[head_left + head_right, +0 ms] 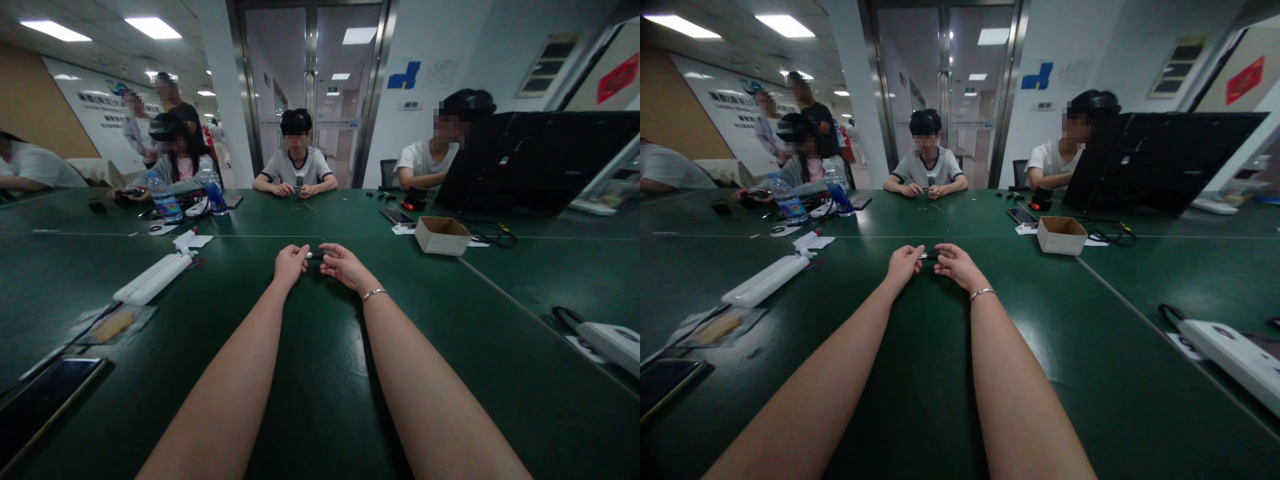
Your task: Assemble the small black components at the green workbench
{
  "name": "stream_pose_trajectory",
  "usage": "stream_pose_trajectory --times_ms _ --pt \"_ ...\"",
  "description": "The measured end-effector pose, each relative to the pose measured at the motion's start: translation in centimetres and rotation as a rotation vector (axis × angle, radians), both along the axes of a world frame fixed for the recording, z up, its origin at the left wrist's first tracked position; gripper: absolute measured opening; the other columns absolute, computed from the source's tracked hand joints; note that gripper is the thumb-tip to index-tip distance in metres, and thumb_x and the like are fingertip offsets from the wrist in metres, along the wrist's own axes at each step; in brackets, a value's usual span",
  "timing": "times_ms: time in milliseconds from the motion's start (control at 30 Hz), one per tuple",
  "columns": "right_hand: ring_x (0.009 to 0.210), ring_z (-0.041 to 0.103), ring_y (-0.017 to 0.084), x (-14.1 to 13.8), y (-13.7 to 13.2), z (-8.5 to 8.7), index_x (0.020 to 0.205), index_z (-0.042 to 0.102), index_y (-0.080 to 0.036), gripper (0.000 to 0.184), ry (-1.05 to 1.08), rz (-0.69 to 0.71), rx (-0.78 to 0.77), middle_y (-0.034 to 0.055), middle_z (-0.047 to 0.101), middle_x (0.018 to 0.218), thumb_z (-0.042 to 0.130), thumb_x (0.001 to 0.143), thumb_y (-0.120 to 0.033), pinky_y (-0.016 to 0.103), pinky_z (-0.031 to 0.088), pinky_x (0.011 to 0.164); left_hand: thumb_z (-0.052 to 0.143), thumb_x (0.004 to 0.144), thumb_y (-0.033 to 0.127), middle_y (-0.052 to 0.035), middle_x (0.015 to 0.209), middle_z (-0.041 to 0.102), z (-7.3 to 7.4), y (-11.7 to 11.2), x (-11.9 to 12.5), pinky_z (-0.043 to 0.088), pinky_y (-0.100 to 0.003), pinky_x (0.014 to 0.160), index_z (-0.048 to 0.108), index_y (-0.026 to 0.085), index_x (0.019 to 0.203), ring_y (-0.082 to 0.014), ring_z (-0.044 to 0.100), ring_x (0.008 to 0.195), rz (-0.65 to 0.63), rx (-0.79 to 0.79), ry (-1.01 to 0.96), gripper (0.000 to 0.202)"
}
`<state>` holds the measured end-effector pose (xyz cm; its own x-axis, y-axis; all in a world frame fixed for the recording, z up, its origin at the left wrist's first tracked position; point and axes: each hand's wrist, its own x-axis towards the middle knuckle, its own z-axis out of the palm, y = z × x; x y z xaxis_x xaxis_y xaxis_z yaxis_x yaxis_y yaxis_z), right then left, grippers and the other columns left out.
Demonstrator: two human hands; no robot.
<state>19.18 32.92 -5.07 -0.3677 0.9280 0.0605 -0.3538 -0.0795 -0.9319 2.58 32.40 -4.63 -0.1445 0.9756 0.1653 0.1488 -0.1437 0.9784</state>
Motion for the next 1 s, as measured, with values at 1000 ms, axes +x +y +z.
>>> stream_pose_trajectory --times_ms 1000 --pt "0.083 0.072 0.019 -0.5 -0.7 0.9 0.103 0.058 -0.015 0.019 0.044 -0.065 -0.104 0.0084 0.07 0.094 0.054 0.09 -0.001 0.037 0.059 0.083 0.068 0.068 0.028 -0.0041 0.081 0.065 0.0 0.2 -0.1 0.046 -0.022 0.06 0.062 0.016 0.081 -0.0139 0.06 0.074 0.018 0.136 -0.133 0.018"
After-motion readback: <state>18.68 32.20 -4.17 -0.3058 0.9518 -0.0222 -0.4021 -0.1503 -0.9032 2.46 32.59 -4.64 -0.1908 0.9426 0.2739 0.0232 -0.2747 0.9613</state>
